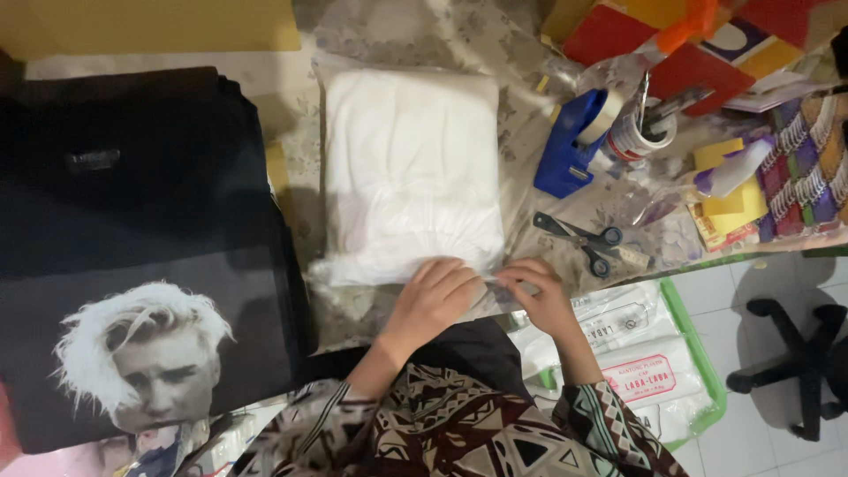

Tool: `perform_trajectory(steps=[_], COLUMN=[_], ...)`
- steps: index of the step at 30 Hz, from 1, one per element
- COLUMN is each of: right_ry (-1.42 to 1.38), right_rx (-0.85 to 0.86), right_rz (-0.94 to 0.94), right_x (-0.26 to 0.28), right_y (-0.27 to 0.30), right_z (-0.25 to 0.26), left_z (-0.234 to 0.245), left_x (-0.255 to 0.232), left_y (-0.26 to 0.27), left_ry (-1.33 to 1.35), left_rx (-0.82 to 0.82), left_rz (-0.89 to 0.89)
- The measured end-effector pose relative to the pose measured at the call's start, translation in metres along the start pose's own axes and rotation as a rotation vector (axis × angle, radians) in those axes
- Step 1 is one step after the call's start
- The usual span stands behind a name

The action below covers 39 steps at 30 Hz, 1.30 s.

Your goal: The person places a folded white t-shirt into a clear plastic bag on a table. They smooth the shirt inside the bag, then seal the bag's zip-lock closure. Finally, they use scissors to trim the excess plastic from the sealed bag.

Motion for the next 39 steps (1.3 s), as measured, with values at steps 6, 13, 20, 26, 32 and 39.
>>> perform_trajectory(steps=[6,13,20,26,32,39], right_ry=[-0.03,0.031,0.049,0.082,0.091,0.06], right_rx=[0.034,0.055,0.023,-0.016,0.001,0.015], right_rz=[-0.021,-0.114,-0.148,0.071,0.075,0.116], right_x=[-0.01,-0.03,-0.017,-0.005,-0.003,-0.003], right_y=[0.0,-0.006,-0.002,-0.005,-0.002,-0.011], right_z=[0.007,0.003,0.005,0.0,0.0,0.003], left_z=[-0.01,-0.029,-0.055,-0.058,-0.054,-0.031], left_x=[0.004,0.015,0.034,0.038,0.036,0.025], left_y=[-0.024,-0.01,0.019,0.022,0.021,0.002], left_ry=[-0.231,-0.339,-0.409,-0.399,-0.401,-0.373], left_rx=[0.141,0.183,0.219,0.193,0.178,0.162], left_rz=[-0.028,-0.012,0.006,0.022,-0.003,-0.072])
Point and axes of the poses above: each hand's wrist, its own y-axis away from the middle knuckle, its own z-axis out of the back of the hand, x = y × z, the point moved 2 cm from there along -y, towards the middle knuckle, and after that the axes turned 1 degree about y, right-handed, at the moved point
